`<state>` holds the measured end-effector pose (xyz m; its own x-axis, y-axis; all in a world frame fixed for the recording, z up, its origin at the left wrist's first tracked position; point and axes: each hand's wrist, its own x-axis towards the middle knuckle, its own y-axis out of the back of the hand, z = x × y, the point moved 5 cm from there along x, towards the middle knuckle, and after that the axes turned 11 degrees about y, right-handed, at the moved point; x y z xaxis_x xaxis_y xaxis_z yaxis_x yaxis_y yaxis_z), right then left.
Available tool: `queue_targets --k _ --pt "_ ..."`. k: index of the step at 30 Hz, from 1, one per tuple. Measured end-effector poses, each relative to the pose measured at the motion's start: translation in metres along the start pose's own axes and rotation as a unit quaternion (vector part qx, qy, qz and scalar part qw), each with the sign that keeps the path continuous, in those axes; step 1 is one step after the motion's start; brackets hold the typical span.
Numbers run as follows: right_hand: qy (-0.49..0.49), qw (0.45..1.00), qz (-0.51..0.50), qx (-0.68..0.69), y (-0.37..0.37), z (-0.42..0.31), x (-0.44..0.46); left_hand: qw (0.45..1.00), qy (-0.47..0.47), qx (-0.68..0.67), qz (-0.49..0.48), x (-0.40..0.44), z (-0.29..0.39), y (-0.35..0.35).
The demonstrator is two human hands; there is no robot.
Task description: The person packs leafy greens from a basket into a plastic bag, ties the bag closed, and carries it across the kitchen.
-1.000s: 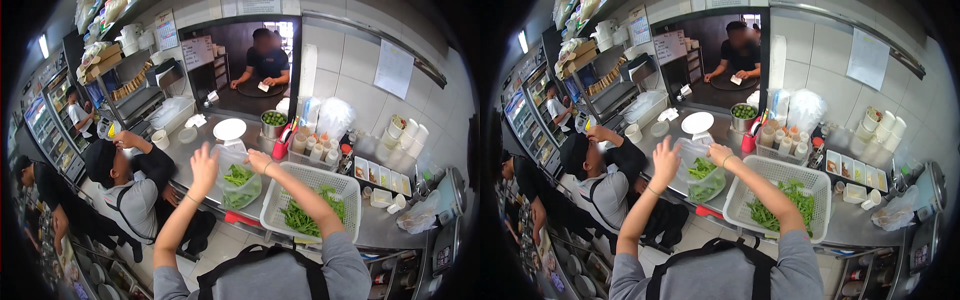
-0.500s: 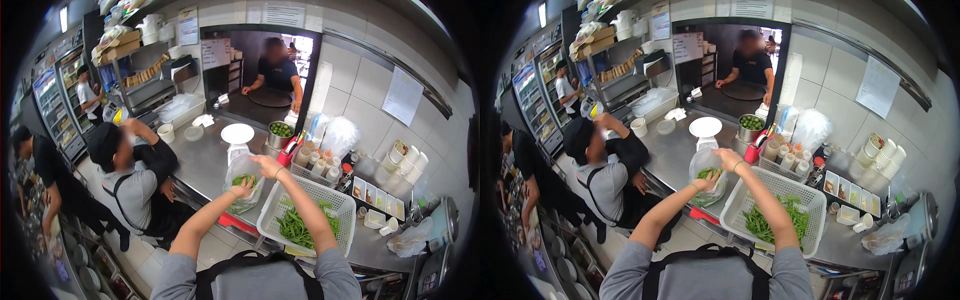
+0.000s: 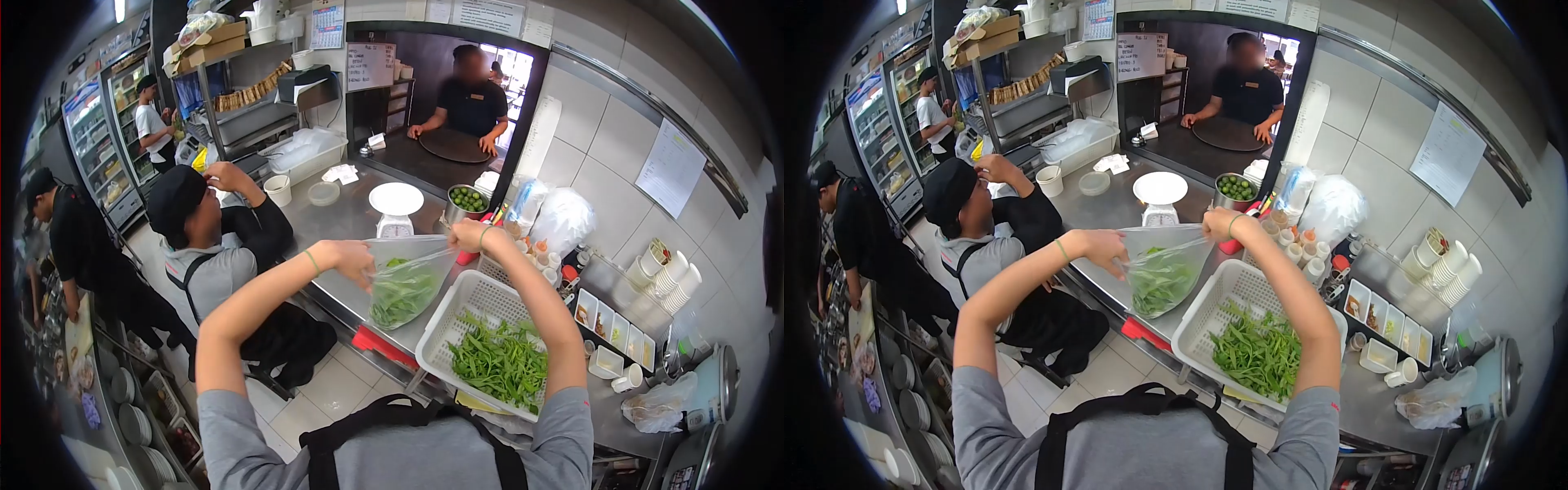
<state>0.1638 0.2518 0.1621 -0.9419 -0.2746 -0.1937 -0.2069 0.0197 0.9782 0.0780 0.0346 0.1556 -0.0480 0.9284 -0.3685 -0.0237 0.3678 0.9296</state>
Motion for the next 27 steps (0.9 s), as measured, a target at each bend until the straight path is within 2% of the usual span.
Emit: queue_targets --k 2,3,5,7,10,12,14,16,18,19,20,22,24,26,27 --pt "0.005 0.997 -0.034 0.065 0.0 0.006 -0.007 0.99 -0.094 -0.012 0.106 -0.007 -0.003 -0.006" --pt "0.029 0.995 -0.021 0.089 0.004 0.008 -0.014 0.983 -0.101 -0.026 0.15 -0.014 -0.005 -0.004" --pt "-0.018 0.994 -0.017 0.109 0.022 0.004 -0.035 0.964 -0.112 -0.053 0.237 -0.028 -0.011 0.004" --pt "-0.053 0.985 -0.038 0.157 0.026 0.012 -0.042 0.954 -0.099 -0.11 0.261 -0.037 -0.016 0.01" --pt "0.082 0.962 0.044 0.258 0.026 0.005 -0.043 0.924 -0.09 -0.227 0.293 -0.045 -0.019 0.013" --pt "0.101 0.959 0.091 0.249 0.023 0.012 -0.042 0.893 -0.089 -0.305 0.319 -0.054 -0.02 0.017" --pt "0.12 0.933 0.135 0.31 0.027 0.001 -0.043 0.893 -0.078 -0.236 0.375 -0.061 -0.019 0.017" --pt "0.117 0.922 0.167 0.329 0.031 -0.007 -0.045 0.845 -0.03 -0.08 0.528 -0.081 -0.014 0.023" --pt "0.09 0.803 0.311 0.5 0.005 0.009 -0.033 0.829 0.009 -0.254 0.498 -0.062 -0.042 0.003" --pt "0.12 0.72 0.384 0.566 -0.002 -0.003 -0.025 0.815 0.041 -0.36 0.452 -0.054 -0.048 -0.004" --pt "0.089 0.689 0.388 0.606 -0.008 -0.02 -0.022 0.778 0.073 -0.46 0.422 -0.042 -0.052 -0.014" --pt "0.144 0.822 0.406 0.372 -0.036 -0.025 0.013 0.67 0.128 -0.641 0.351 -0.015 -0.055 -0.035" --pt "0.157 0.801 0.337 0.47 -0.028 -0.07 0.032 0.661 0.082 -0.642 0.38 -0.008 -0.037 -0.025" --pt "0.15 0.815 0.302 0.472 -0.018 -0.082 0.044 0.628 0.019 -0.666 0.401 -0.003 -0.021 -0.013" --pt "0.143 0.821 0.284 0.475 -0.018 -0.085 0.047 0.63 -0.022 -0.675 0.383 0.001 -0.016 -0.009"
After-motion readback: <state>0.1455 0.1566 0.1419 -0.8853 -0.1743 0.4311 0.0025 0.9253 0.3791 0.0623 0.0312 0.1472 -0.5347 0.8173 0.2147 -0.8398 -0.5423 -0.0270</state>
